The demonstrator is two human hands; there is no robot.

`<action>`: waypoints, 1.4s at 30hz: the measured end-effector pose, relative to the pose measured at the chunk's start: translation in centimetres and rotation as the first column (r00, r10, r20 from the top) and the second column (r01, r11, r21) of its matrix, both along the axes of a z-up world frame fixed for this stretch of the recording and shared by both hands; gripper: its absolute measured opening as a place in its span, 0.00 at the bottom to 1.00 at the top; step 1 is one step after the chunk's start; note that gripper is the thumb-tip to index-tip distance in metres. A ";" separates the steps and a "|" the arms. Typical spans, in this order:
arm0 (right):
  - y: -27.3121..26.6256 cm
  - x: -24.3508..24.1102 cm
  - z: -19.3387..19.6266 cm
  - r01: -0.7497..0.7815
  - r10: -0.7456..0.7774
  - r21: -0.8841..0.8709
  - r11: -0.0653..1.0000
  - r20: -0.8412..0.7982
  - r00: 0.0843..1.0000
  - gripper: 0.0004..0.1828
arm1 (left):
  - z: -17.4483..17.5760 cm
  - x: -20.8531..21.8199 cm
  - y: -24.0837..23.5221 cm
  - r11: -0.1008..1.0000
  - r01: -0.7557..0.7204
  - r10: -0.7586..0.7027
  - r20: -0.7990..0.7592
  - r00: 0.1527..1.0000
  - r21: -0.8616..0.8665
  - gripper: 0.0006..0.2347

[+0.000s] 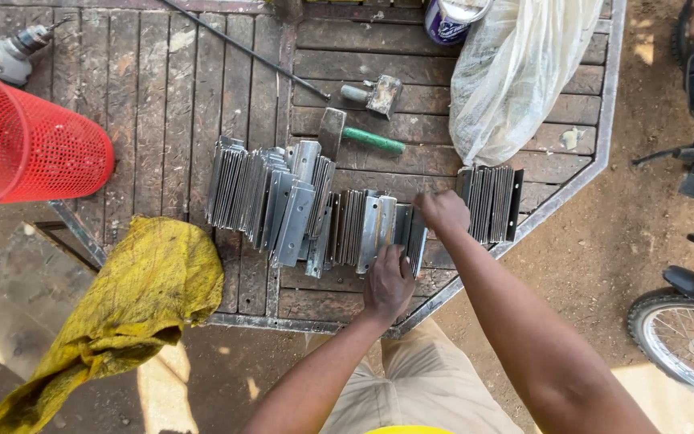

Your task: Organizing and stacking L-shaped metal brackets on a workbench in a fabrication shop.

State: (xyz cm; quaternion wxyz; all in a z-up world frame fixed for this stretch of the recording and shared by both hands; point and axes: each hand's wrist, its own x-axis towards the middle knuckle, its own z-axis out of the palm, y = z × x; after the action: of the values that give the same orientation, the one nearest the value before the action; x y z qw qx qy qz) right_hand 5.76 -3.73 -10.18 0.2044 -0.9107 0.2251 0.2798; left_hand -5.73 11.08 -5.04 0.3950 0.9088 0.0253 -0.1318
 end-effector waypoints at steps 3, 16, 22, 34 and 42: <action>-2.5 -2.8 0.1 0.057 -0.075 0.094 0.994 0.204 0.976 0.26 | -1.2 -0.4 0.0 1.000 0.021 -0.020 0.058 0.998 -0.013 0.12; -0.1 -14.6 10.8 -0.221 0.124 -0.013 0.975 0.859 0.497 0.07 | 4.0 0.1 -1.8 0.951 0.301 -0.286 0.172 0.943 -0.070 0.30; -1.6 -16.4 4.9 -0.220 0.190 -0.057 0.974 0.735 0.651 0.14 | 0.9 -0.7 -2.7 0.964 0.255 -0.252 0.036 0.967 -0.082 0.31; -8.6 -10.2 9.4 0.089 -0.282 0.852 0.516 0.071 0.957 0.26 | 3.0 8.4 0.1 0.588 0.155 -0.558 -0.259 0.789 -0.794 0.17; -11.4 -4.7 5.7 0.364 -0.426 0.251 0.897 0.716 0.554 0.15 | -0.7 12.8 -7.2 0.882 -0.195 0.066 -0.297 0.953 -0.429 0.11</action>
State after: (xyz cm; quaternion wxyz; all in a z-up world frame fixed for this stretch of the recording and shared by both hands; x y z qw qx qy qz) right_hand 1.04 -15.10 -4.45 0.3699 -0.8603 0.3072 -0.1698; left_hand 7.03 3.87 -5.70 0.5967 0.7606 0.1098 -0.2310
